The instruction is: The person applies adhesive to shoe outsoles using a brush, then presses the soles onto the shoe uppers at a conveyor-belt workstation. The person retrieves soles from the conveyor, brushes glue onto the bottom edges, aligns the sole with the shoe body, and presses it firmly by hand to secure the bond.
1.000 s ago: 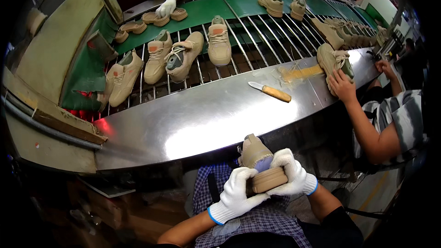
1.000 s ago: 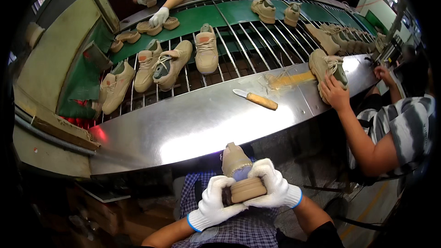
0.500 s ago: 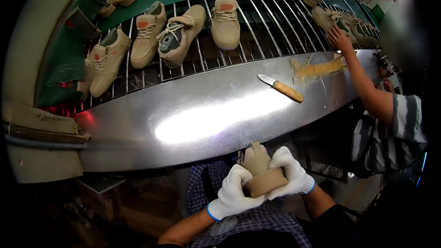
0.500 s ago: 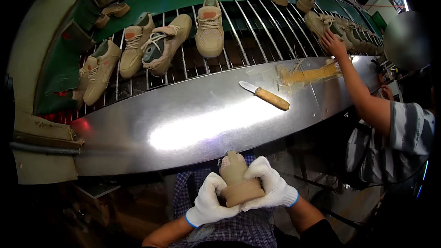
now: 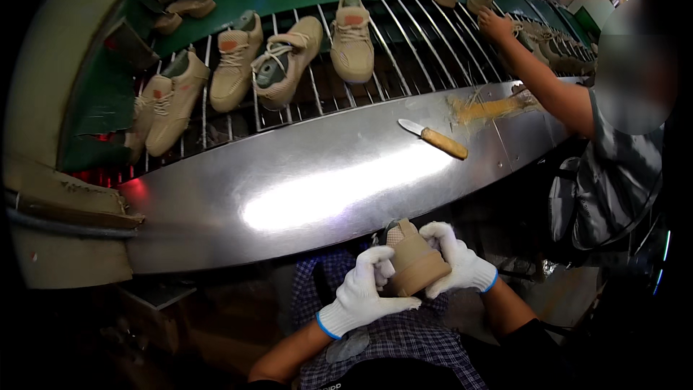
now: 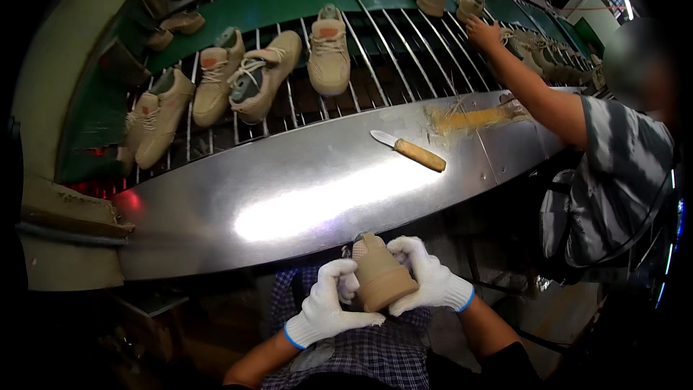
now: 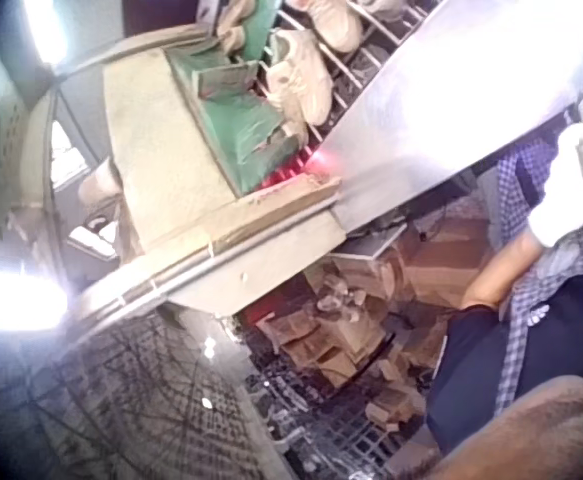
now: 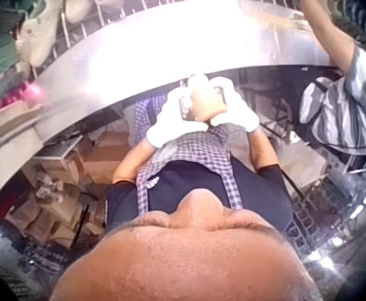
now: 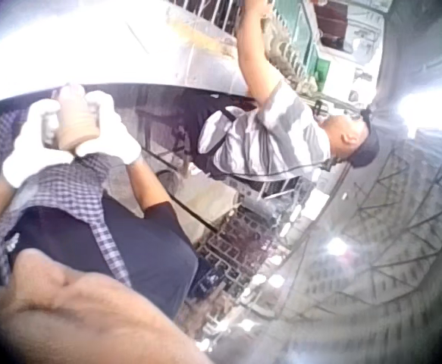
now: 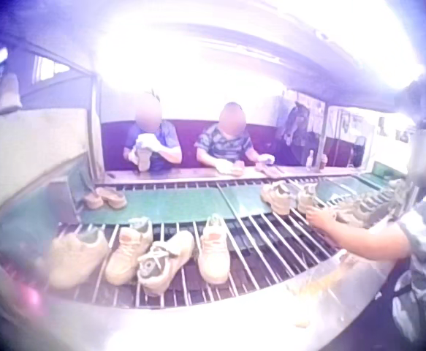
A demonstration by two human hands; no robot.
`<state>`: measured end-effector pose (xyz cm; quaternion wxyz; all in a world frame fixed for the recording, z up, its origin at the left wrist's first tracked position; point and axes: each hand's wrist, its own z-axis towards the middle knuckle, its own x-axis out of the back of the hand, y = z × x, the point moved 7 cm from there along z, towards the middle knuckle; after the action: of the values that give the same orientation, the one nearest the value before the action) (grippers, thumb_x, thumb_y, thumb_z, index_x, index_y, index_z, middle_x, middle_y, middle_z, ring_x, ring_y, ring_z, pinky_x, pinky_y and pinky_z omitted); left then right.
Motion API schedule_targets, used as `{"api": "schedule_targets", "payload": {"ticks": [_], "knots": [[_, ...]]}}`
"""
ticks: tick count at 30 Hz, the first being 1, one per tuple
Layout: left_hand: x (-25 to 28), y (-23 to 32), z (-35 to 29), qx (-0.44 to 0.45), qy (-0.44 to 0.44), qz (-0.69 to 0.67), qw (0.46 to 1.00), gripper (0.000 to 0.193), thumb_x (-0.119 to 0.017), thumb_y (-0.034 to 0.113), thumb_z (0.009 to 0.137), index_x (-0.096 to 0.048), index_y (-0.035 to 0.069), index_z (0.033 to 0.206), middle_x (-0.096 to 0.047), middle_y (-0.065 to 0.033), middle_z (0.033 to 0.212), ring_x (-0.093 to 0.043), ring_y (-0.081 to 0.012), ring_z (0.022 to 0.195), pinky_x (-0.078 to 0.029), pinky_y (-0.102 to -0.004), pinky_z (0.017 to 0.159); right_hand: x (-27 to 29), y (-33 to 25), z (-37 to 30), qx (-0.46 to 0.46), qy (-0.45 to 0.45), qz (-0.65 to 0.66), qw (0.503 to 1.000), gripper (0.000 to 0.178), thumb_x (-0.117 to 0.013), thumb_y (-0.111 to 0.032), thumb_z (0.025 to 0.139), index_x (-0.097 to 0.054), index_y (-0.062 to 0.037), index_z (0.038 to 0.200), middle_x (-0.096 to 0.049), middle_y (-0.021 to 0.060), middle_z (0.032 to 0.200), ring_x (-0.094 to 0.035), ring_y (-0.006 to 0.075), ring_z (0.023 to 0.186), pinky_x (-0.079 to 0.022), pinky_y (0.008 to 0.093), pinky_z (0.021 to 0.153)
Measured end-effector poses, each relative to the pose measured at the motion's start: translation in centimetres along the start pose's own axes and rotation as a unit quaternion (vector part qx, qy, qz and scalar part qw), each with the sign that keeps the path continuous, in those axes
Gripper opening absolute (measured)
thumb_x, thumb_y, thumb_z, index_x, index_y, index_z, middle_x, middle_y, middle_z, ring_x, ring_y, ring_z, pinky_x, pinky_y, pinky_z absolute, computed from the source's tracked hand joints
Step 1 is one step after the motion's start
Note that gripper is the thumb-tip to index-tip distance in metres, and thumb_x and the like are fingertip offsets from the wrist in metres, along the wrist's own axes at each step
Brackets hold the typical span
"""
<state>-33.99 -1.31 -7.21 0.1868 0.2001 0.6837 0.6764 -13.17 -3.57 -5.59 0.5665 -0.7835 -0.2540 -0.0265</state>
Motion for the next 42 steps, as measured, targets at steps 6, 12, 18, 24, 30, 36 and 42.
{"api": "schedule_targets", "payload": {"ticks": [6, 12, 18, 24, 30, 36, 42], "knots": [[7.4, 0.9, -0.8, -0.111, 0.091, 0.161, 0.977, 0.119, -0.101, 0.040, 0.072, -0.033, -0.002, 0.161, -0.060, -0.0200, 0.137, -0.067, -0.0267, 0.115, -0.062, -0.0390, 0.094, -5.4, 12.0, -2.2, -0.188, -0.089, 0.031, 0.978, 0.102, -0.100, -0.030, 0.072, -0.050, -0.0011, 0.156, -0.063, 0.0132, 0.148, -0.060, 0.0262, 0.137, -0.051, 0.0395, 0.115], [8.5, 5.1, 4.8, -0.067, -0.076, -0.108, 0.989, 0.081, -0.076, 0.048, 0.098, -0.047, -0.002, 0.155, -0.061, -0.0145, 0.144, -0.058, -0.0238, 0.132, -0.043, -0.0380, 0.117, -6.2, 2.2, 5.1, 0.017, -0.134, 0.344, 0.929, 0.085, -0.097, -0.025, 0.077, -0.058, -0.0005, 0.149, -0.069, 0.0099, 0.141, -0.064, 0.0221, 0.130, -0.051, 0.0379, 0.114], [20.3, 11.9, 4.2, -0.117, 0.272, 0.007, 0.955, 0.041, -0.067, 0.036, 0.108, -0.068, -0.001, 0.124, -0.073, -0.0096, 0.112, -0.067, -0.0151, 0.104, -0.053, -0.0308, 0.095, 3.3, -14.1, 14.1, 0.261, 0.123, 0.001, 0.957, 0.031, -0.071, -0.019, 0.101, -0.074, 0.0010, 0.124, -0.078, 0.0126, 0.113, -0.074, 0.0227, 0.103, -0.059, 0.0370, 0.095], [22.1, 2.6, -1.4, 0.213, 0.195, 0.433, 0.853, 0.082, -0.064, 0.079, 0.092, -0.069, 0.002, 0.120, -0.077, -0.0255, 0.105, -0.073, -0.0435, 0.109, -0.056, -0.0515, 0.095, 11.3, -4.6, 9.9, 0.113, 0.287, -0.491, 0.815, 0.044, -0.071, -0.019, 0.086, -0.068, -0.0164, 0.130, -0.066, 0.0182, 0.122, -0.062, 0.0416, 0.115, -0.054, 0.0534, 0.097], [15.4, 3.7, -3.1, -0.008, 0.276, 0.476, 0.835, 0.061, -0.090, 0.057, 0.076, -0.067, 0.004, 0.096, -0.071, -0.0165, 0.095, -0.071, -0.0390, 0.087, -0.056, -0.0508, 0.077, 16.0, -0.8, 10.0, -0.035, 0.319, -0.448, 0.834, 0.037, -0.064, -0.022, 0.097, -0.066, -0.0094, 0.132, -0.072, 0.0200, 0.119, -0.070, 0.0417, 0.108, -0.057, 0.0524, 0.092], [15.3, 9.2, 0.5, -0.130, 0.267, 0.540, 0.788, 0.123, -0.097, 0.050, 0.065, -0.038, -0.001, 0.160, -0.037, -0.0285, 0.163, -0.044, -0.0488, 0.143, -0.040, -0.0550, 0.120, 3.5, -15.9, 9.1, 0.107, 0.090, -0.400, 0.906, 0.046, -0.066, -0.046, 0.102, -0.067, -0.0100, 0.131, -0.075, 0.0217, 0.115, -0.074, 0.0411, 0.105, -0.058, 0.0489, 0.093], [17.0, 7.4, 3.3, -0.091, 0.203, 0.499, 0.838, 0.110, -0.092, 0.048, 0.074, -0.043, -0.008, 0.154, -0.056, -0.0290, 0.147, -0.055, -0.0472, 0.132, -0.046, -0.0534, 0.113, -6.1, -20.9, 12.4, 0.238, 0.064, -0.485, 0.839, 0.032, -0.058, -0.032, 0.104, -0.059, -0.0001, 0.102, -0.072, 0.0200, 0.070, -0.073, 0.0402, 0.065, -0.060, 0.0520, 0.062]]}}
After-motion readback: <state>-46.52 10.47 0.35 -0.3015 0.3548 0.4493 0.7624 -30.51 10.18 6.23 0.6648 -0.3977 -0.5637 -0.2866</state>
